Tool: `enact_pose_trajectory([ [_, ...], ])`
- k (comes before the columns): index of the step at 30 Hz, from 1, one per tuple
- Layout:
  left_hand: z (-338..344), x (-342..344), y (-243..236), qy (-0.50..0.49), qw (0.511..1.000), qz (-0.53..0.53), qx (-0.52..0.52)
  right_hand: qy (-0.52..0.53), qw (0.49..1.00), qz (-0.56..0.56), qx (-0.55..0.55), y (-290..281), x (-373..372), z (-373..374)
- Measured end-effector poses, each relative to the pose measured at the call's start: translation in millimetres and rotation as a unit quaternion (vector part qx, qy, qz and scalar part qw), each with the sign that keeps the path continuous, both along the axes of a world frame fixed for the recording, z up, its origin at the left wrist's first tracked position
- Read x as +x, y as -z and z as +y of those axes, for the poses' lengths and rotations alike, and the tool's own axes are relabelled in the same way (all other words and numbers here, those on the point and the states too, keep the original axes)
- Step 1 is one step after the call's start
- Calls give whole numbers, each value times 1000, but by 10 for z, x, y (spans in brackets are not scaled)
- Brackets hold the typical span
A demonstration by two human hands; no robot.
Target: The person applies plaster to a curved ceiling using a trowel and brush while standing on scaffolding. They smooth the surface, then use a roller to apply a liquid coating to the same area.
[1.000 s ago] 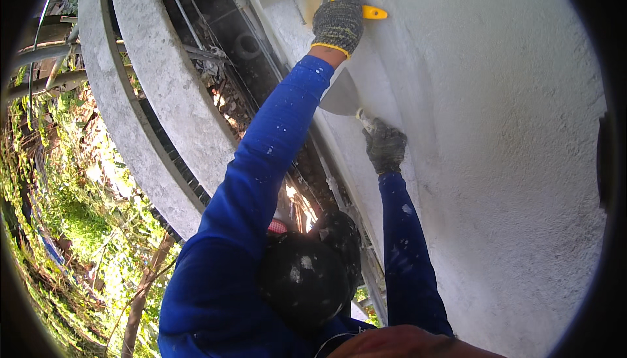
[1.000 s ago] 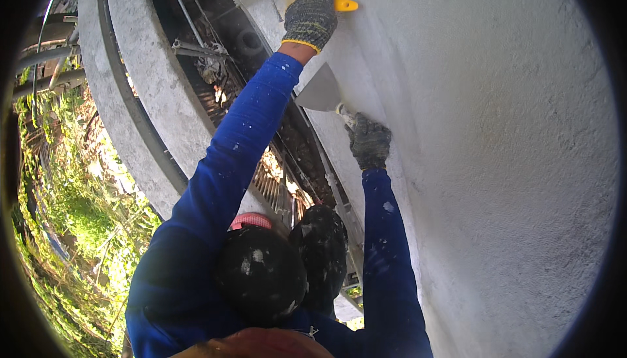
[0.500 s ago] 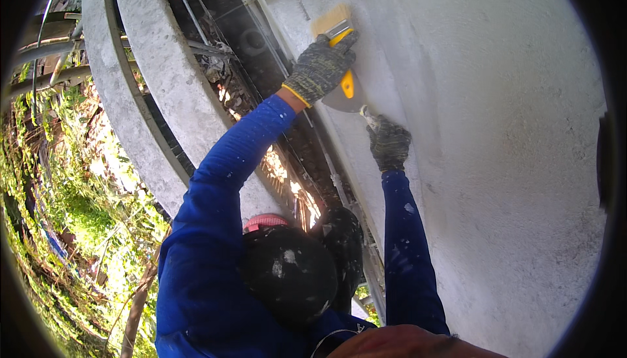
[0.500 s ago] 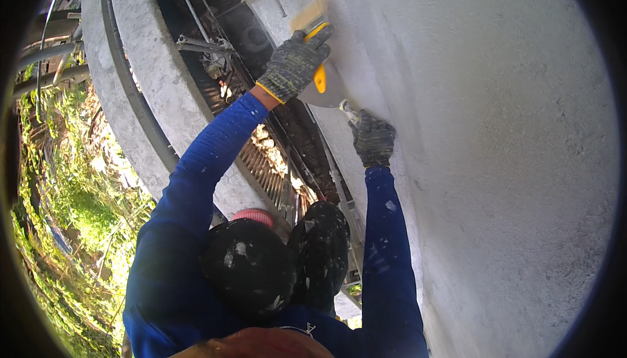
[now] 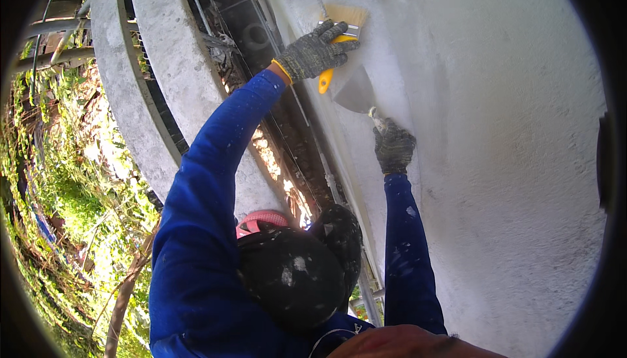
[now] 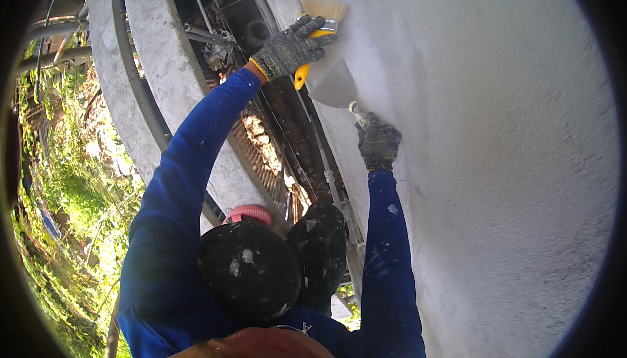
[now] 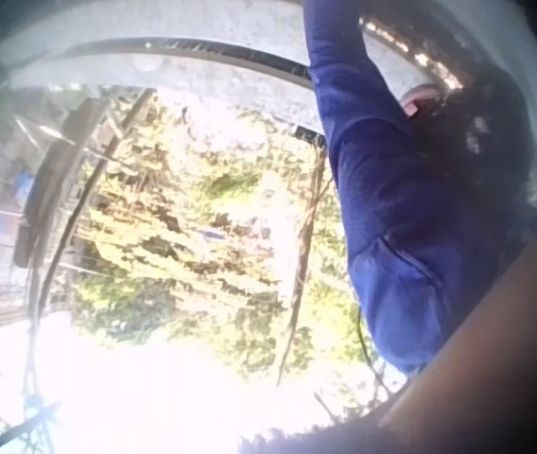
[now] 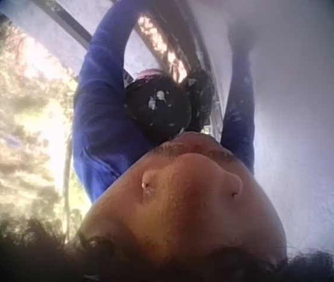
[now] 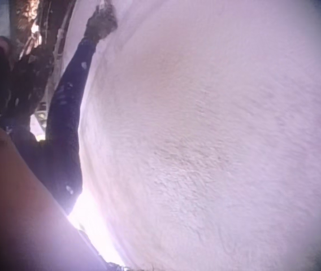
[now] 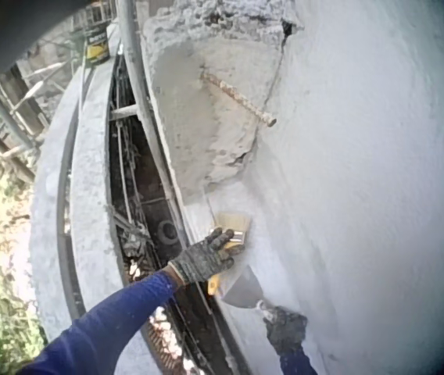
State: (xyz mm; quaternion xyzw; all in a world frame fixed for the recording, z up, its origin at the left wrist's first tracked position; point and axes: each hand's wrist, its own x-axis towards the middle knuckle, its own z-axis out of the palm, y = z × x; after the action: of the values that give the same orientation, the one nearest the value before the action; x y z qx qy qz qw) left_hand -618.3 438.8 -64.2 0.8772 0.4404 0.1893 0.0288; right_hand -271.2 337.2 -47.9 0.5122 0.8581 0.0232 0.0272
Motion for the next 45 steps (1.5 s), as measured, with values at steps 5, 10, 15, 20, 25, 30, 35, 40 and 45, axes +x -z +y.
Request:
enact_pose_trajectory([
  [5, 199, 61, 204, -37, 996, -78, 1, -37, 997, 32, 59, 36, -26, 7],
  [10, 211, 292, 94, -160, 984, -73, -26, 4, 1000, -16, -7, -11, -20, -6],
  [15, 289, 221, 202, -228, 971, -52, 45, -47, 996, 21, 78, 40, 14, -13],
  [20, 62, -165, 155, -362, 926, 10, -102, -33, 996, 38, 76, 62, 13, -21],
  [25, -108, -277, -162, -346, 877, 16, -332, -37, 995, 35, 84, 78, 25, -15],
  [30, -276, 190, -285, -91, 993, -7, -68, -40, 995, 33, 86, 59, 73, -6],
  [35, 32, -272, 176, -85, 995, 53, 15, -41, 996, 30, 70, 87, -50, -29],
  [40, -201, -363, -173, -460, 823, -104, -316, -39, 995, 48, 73, 82, 45, -62],
  [45, -394, 506, -814, -213, 967, -140, -25, -21, 998, 41, 33, 48, 37, -2],
])
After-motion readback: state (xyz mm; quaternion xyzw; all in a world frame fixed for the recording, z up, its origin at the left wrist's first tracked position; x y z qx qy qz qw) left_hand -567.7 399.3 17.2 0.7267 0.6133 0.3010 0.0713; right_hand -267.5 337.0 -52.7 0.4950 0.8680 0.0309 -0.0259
